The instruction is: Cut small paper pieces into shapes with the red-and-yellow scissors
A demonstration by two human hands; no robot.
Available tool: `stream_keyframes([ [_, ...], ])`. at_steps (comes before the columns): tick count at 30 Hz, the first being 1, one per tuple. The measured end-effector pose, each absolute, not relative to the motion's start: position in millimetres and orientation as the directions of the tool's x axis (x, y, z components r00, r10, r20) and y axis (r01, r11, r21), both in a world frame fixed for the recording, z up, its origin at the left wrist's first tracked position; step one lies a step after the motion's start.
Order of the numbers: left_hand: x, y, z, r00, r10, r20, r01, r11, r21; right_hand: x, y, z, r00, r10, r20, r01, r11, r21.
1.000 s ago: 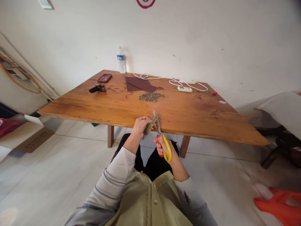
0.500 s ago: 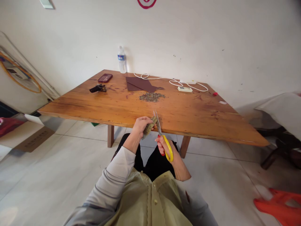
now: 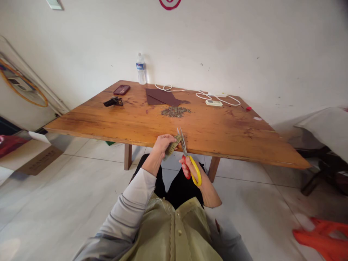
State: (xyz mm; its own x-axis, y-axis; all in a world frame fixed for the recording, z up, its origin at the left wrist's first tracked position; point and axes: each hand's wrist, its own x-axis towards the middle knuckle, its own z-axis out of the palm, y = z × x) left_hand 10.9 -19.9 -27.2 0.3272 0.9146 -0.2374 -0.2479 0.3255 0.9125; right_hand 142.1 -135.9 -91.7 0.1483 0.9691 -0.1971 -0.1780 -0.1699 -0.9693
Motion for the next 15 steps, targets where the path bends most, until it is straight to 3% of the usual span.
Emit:
stream_keyframes([
  [15, 10.3, -18.1, -27.6, 0.325, 0.915, -0.24, -0.23, 0.323, 0.918, 144.5, -135.9, -97.2, 0.112, 0.955, -0.276, -0.214, -0.248, -0.945],
])
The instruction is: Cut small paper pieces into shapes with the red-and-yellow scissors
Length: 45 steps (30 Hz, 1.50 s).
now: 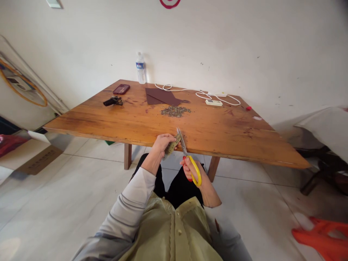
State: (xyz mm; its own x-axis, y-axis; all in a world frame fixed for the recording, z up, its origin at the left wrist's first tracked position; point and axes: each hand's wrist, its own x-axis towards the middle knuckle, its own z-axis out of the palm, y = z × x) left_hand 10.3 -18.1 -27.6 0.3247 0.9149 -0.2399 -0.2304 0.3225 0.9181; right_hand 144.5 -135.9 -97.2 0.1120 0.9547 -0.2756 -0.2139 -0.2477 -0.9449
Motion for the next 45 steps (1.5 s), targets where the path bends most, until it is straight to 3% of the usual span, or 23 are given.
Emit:
stream_keyframes([
  [8, 8.5, -18.1, -26.5, 0.346, 0.907, -0.241, -0.211, 0.325, 0.922, 146.8, -138.2, -93.6, 0.126, 0.972, -0.2, -0.171, -0.177, -0.969],
  [18, 7.8, -15.9, -26.1, 0.36, 0.9, -0.247, -0.183, 0.328, 0.927, 154.8, -138.3, -90.2, 0.092, 0.96, -0.266, -0.149, -0.251, -0.957],
  [26, 7.2, -15.6, -25.8, 0.352, 0.905, -0.237, -0.176, 0.313, 0.933, 152.6, -144.6, -85.9, 0.105, 0.972, -0.21, -0.13, -0.196, -0.972],
  [37, 7.3, -15.0, -24.2, 0.358, 0.899, -0.251, -0.168, 0.326, 0.93, 158.5, -142.1, -87.2, 0.069, 0.954, -0.293, -0.119, -0.284, -0.952],
  [45, 8.8, -17.1, -23.8, 0.339, 0.908, -0.248, -0.206, 0.328, 0.922, 155.0, -142.2, -89.5, 0.107, 0.97, -0.22, -0.096, -0.211, -0.973],
])
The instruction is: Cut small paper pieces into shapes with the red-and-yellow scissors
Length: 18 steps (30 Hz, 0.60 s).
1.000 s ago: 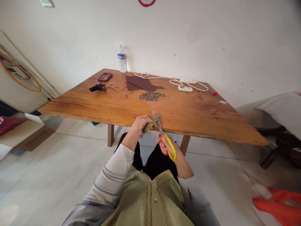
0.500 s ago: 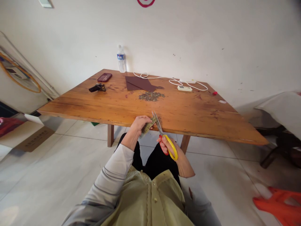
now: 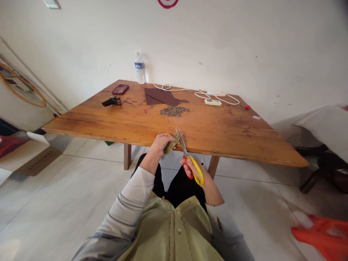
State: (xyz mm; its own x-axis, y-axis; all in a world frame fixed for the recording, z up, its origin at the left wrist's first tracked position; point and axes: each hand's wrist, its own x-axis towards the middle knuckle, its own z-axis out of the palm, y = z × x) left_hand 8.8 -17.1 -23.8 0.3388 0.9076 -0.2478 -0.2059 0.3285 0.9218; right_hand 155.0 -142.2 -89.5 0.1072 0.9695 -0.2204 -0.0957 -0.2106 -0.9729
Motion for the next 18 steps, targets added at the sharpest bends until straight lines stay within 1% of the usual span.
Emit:
stream_keyframes([
  [4, 8.9, -19.1, -22.3, 0.328, 0.91, -0.252, -0.216, 0.332, 0.918, 155.8, -141.0, -89.3, 0.118, 0.97, -0.21, -0.084, -0.201, -0.976],
  [12, 9.9, -19.9, -21.5, 0.321, 0.91, -0.264, -0.222, 0.343, 0.912, 152.0, -140.4, -92.6, 0.136, 0.95, -0.281, -0.12, -0.265, -0.957],
  [18, 10.5, -20.2, -22.0, 0.316, 0.913, -0.258, -0.244, 0.341, 0.908, 151.0, -140.0, -95.2, 0.141, 0.949, -0.281, -0.144, -0.261, -0.955],
])
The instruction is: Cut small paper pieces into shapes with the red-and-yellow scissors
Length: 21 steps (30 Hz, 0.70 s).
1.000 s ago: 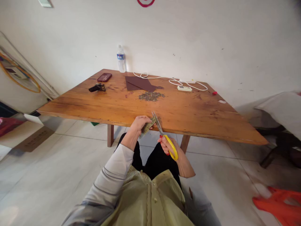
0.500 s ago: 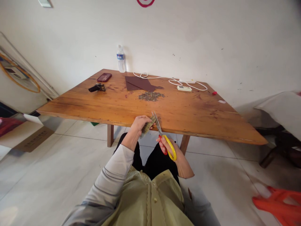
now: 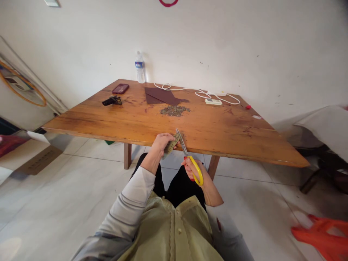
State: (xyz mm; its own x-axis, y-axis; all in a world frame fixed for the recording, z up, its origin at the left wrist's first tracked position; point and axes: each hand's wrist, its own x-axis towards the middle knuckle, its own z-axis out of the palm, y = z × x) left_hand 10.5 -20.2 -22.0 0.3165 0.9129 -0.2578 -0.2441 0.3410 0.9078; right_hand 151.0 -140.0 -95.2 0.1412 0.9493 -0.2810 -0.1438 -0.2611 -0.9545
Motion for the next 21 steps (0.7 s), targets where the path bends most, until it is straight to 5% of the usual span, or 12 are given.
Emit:
stream_keyframes([
  [21, 15.3, -25.6, -26.6, 0.234, 0.94, -0.249, -0.289, 0.312, 0.905, 134.7, -135.7, -97.8, 0.152, 0.946, -0.286, -0.233, -0.247, -0.941],
])
